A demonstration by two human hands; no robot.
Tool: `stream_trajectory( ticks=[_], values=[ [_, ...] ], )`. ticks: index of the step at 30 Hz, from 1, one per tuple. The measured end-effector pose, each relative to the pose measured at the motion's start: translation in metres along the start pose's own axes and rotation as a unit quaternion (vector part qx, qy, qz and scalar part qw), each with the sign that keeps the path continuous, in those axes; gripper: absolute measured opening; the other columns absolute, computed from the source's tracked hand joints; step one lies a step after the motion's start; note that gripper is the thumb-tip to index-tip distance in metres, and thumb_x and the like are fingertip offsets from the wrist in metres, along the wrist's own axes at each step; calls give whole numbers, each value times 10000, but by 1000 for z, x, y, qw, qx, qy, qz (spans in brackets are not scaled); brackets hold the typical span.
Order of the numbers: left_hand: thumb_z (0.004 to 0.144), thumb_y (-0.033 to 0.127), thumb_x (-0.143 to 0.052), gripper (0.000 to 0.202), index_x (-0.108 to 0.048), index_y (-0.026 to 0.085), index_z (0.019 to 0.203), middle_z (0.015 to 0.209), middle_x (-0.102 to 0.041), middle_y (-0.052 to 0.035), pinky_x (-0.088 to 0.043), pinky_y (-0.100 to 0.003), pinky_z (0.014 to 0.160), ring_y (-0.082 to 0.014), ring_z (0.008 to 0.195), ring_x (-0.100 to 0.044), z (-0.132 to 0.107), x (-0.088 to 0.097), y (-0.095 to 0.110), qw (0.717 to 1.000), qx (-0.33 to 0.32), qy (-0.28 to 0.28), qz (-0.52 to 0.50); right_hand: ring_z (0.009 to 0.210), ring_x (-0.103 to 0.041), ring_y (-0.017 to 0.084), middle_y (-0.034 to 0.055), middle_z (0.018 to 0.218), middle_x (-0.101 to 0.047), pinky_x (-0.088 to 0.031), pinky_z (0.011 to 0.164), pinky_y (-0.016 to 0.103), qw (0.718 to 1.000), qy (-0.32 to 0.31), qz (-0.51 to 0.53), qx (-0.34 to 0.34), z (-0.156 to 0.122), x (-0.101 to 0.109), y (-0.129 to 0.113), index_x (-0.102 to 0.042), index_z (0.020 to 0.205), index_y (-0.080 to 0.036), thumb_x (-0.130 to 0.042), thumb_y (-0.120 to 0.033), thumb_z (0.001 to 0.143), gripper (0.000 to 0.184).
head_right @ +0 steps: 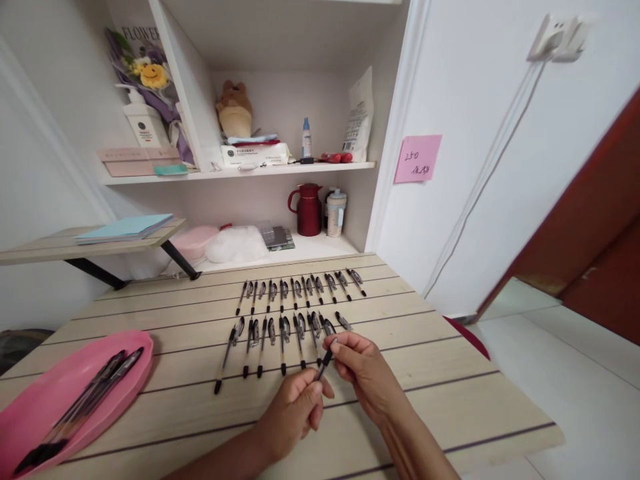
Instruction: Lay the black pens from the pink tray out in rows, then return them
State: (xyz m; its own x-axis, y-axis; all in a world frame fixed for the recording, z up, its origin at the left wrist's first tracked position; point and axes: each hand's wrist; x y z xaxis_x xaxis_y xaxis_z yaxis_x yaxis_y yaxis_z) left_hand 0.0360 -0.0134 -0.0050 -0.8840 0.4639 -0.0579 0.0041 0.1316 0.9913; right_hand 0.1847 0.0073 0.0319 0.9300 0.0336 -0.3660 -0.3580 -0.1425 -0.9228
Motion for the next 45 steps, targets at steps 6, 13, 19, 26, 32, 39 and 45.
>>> stream_trajectory(
  ticks=[6, 13, 19, 26, 32, 39, 45],
  values=[
    [825, 332, -384, 251, -532, 131, 792, 448, -430, 56, -271, -211, 486, -71, 419, -348, -3, 0, 4, 996, -49, 33, 73, 436, -324, 46, -17, 565, -530, -181, 419, 207, 1000, 11, 0, 3, -4, -8, 4, -657, 728, -154, -720, -341, 600, 235],
    [809, 328, -389, 235, -526, 138, 809, 430, -407, 71, -228, -209, 457, -63, 387, -294, 3, 0, -1, 998, -16, 44, 36, 554, -515, 117, 35, 706, -634, -316, 490, 233, 996, -33, -80, 8, 8, 17, -11, -637, 908, -177, -629, -460, 673, 367],
    [795, 362, -397, 255, -522, 139, 803, 424, -395, 77, -173, -207, 439, -52, 369, -247, 4, 1, -3, 999, 10, 48, -5, 626, -540, 176, 39, 678, -629, -342, 581, 284, 882, 148, -434, 108, 62, 49, -15, -617, 692, -200, -595, -387, 668, 190],
    [799, 325, -379, 240, -527, 136, 811, 428, -410, 74, -172, -210, 442, -48, 362, -238, 5, 4, -5, 999, 14, 48, 3, 634, -514, 176, 34, 622, -571, -307, 566, 277, 849, 158, -490, 118, 89, 46, 8, -601, 658, -185, -606, -244, 625, 68],
    [795, 343, -388, 250, -523, 133, 797, 427, -412, 71, -175, -209, 444, -49, 365, -247, 8, 6, -6, 998, 16, 51, -12, 505, -439, 85, -17, 640, -534, -319, 484, 229, 990, 13, -104, 95, 65, 33, -10, -570, 787, -194, -625, -404, 680, 242],
    [778, 355, -424, 242, -529, 137, 795, 432, -405, 76, -168, -204, 436, -49, 367, -253, 6, 5, -1, 997, 33, 58, -33, 520, -431, 55, -12, 744, -560, -336, 483, 202, 993, -14, 53, 100, 43, 12, -7, -582, 792, -190, -712, -287, 633, 227],
    [779, 338, -421, 224, -526, 141, 783, 418, -403, 77, -166, -204, 431, -46, 351, -239, 5, 3, 3, 997, 31, 62, -28, 518, -428, 59, -15, 711, -544, -336, 482, 198, 995, -42, 12, 88, 36, 7, -3, -571, 762, -182, -700, -289, 646, 203]
  ],
)
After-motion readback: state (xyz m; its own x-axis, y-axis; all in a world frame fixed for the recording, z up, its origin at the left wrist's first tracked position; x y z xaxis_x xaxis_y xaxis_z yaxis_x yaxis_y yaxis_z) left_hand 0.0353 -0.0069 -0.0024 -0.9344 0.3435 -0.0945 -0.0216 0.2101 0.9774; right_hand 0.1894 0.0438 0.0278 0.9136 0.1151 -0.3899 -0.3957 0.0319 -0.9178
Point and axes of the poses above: each hand's wrist, its own z-axis towards the middle knuckle, its own x-axis out of the back of the hand, y = z × x
